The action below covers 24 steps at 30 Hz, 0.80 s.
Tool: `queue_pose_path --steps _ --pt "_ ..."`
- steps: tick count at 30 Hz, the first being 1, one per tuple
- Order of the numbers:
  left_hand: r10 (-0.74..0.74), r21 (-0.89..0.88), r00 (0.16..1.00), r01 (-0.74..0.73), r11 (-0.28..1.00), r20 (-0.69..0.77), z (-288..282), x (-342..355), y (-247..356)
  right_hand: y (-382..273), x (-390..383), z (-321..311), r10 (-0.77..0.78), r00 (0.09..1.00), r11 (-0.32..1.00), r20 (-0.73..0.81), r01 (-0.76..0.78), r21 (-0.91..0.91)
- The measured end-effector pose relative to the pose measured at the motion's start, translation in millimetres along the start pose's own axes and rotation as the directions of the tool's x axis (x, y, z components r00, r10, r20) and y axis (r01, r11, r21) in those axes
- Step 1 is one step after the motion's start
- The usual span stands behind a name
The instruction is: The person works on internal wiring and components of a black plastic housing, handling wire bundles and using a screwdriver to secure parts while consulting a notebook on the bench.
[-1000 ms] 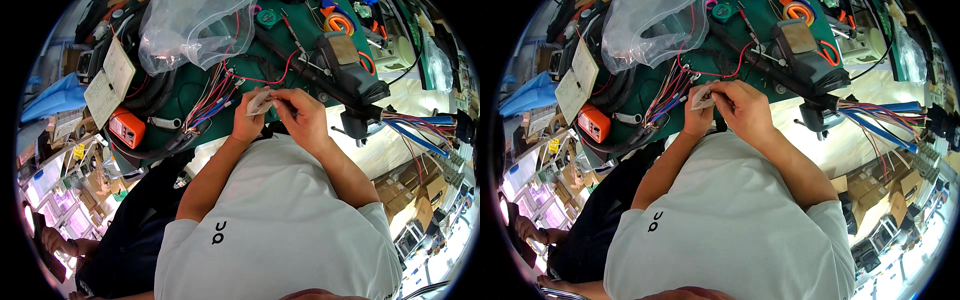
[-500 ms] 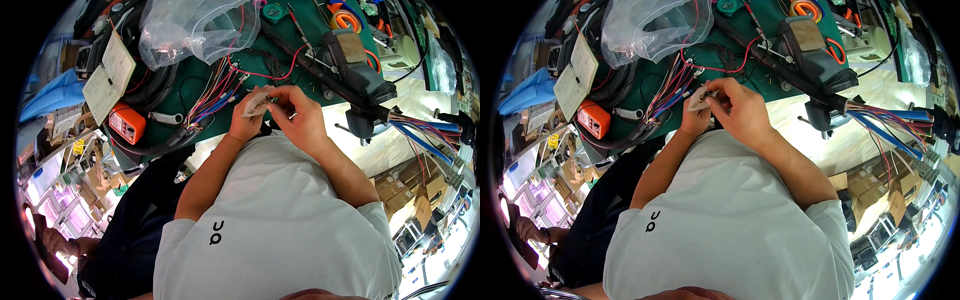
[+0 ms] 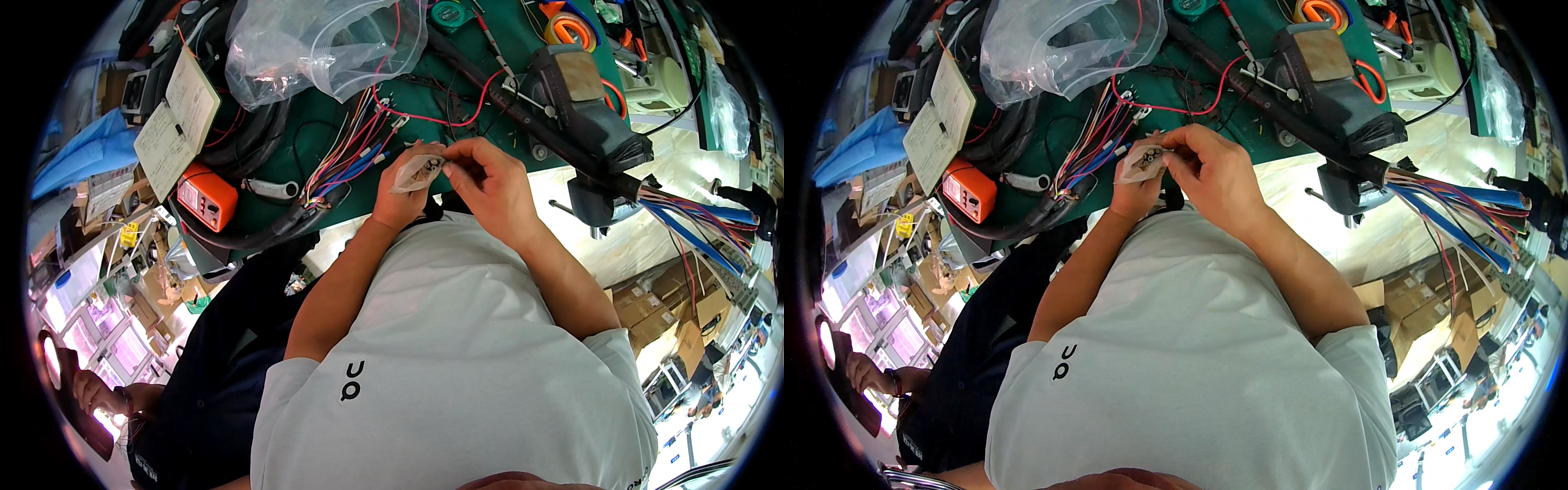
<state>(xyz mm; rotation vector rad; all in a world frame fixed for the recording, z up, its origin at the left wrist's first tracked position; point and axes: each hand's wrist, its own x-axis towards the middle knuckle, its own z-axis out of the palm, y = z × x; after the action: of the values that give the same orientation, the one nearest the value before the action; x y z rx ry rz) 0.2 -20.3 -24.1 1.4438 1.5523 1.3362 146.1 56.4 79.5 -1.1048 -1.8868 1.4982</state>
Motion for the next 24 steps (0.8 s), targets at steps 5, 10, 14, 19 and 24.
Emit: queue_pose_path --steps 5,10,14,19,24 --pt "-0.002 0.032 1.000 0.002 0.999 -0.011 0.4 -0.4 -0.6 -3.8 0.6 -1.4 -0.090 0.996 0.996 -0.020 0.090 -0.016" --pt "0.007 0.076 1.000 -0.007 0.997 -0.001 -0.4 -1.0 -3.0 -2.8 1.4 -0.7 -0.180 0.983 0.983 -0.028 0.179 -0.041" --pt "-0.006 0.092 1.000 0.006 0.996 -0.003 0.1 -3.9 -6.1 -3.0 1.2 0.0 -0.187 0.982 0.981 -0.020 0.185 -0.064" --pt "-0.002 0.096 1.000 0.001 0.995 0.009 -0.9 -3.8 -5.7 -1.7 0.7 -0.5 -0.191 0.982 0.977 -0.004 0.189 -0.096" --pt "0.010 0.080 1.000 -0.011 0.997 0.012 -1.7 -1.6 2.1 -0.3 -2.8 1.7 -0.153 0.988 0.986 -0.035 0.150 -0.077"
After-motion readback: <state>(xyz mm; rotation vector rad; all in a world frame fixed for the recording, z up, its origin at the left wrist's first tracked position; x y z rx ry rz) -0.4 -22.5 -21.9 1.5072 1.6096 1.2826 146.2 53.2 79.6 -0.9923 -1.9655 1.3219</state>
